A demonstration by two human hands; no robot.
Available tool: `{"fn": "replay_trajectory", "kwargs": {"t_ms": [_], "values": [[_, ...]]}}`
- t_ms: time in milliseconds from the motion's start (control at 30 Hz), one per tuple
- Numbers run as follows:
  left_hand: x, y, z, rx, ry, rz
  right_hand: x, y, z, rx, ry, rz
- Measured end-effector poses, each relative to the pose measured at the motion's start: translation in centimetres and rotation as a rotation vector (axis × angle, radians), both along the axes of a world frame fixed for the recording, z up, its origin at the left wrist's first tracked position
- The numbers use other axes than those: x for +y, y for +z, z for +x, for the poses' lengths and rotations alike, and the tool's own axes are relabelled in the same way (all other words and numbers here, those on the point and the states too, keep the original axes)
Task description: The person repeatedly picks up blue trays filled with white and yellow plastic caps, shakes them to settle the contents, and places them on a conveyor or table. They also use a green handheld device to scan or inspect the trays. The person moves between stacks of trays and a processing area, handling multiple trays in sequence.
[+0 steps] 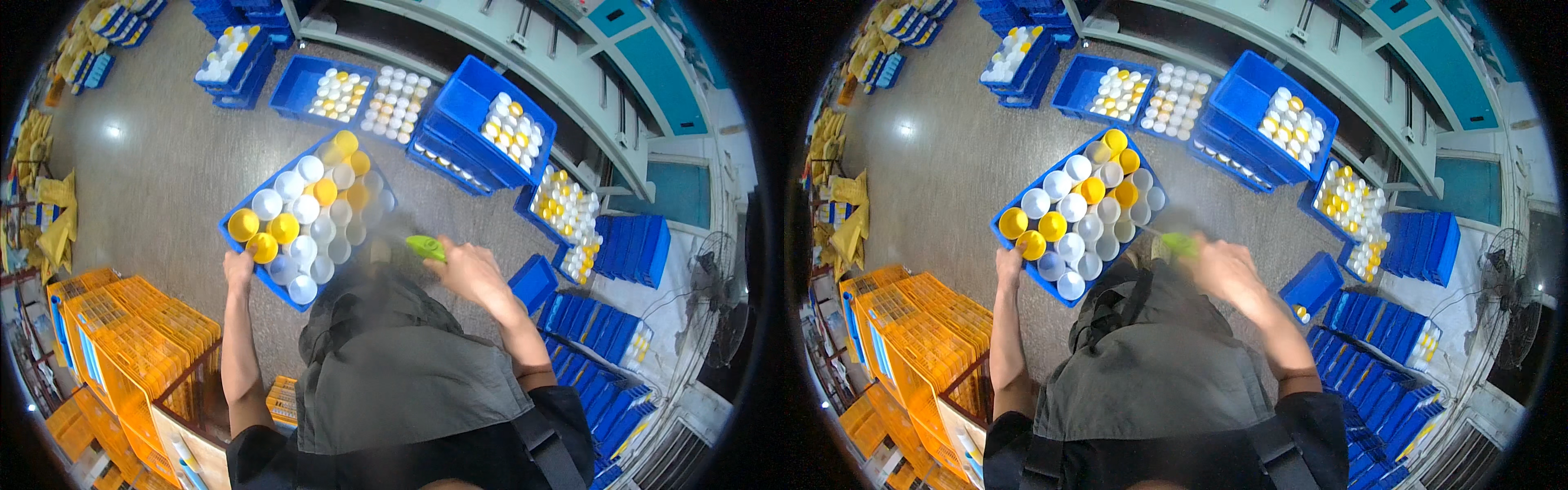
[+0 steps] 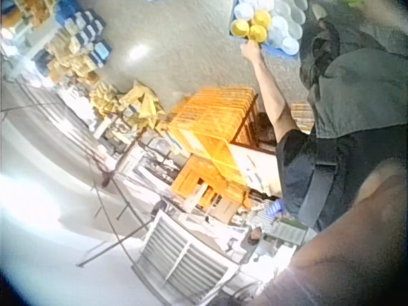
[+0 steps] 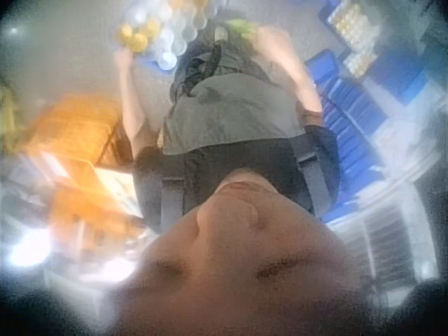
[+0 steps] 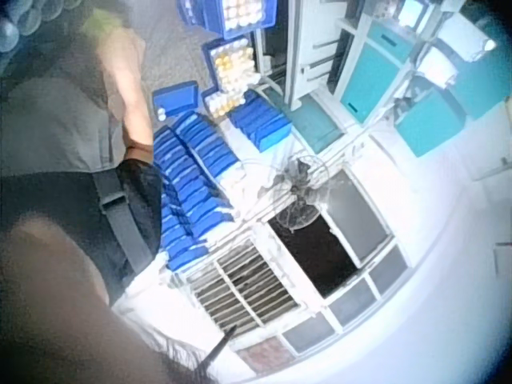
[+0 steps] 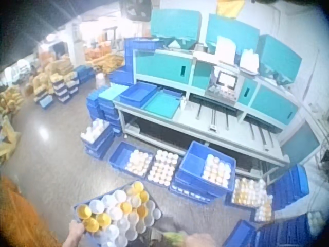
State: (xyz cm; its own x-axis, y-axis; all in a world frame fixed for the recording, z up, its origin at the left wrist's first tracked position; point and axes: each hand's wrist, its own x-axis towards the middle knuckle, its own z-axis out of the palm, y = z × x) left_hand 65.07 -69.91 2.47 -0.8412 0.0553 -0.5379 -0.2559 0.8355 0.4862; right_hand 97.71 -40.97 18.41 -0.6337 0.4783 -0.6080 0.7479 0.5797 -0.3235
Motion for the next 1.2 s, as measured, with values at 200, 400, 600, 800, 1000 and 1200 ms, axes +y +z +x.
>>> {"fn": "replay_trajectory", "kwargs": {"t_ms": [200, 400, 600, 800, 1000, 1200], "values": [[3.2, 2.7, -8.7, 0.031, -0.025, 0.154, 10.2, -1.7, -7.2, 0.040, -0.061, 0.159], [11.0, 1.7, -23.6, -0.010, -0.080, 0.256, 18.3, -4.2, -18.6, 0.134, -0.122, 0.236], [23.2, -0.1, -38.5, -0.194, -0.038, 0.362, 21.9, -3.4, -25.1, -0.075, -0.253, 0.150], [44.6, -4.0, -43.0, -0.472, 0.118, 0.886, 23.5, -4.3, -26.4, -0.031, -0.662, 0.229], [65.0, -5.8, -38.6, -0.530, 0.311, 0.809, 21.6, -5.0, -23.6, -0.014, -1.045, 0.088], [78.2, -5.2, -38.6, -0.739, -0.021, 1.088, 20.6, -4.3, -20.4, 0.147, -1.375, -0.128]]}}
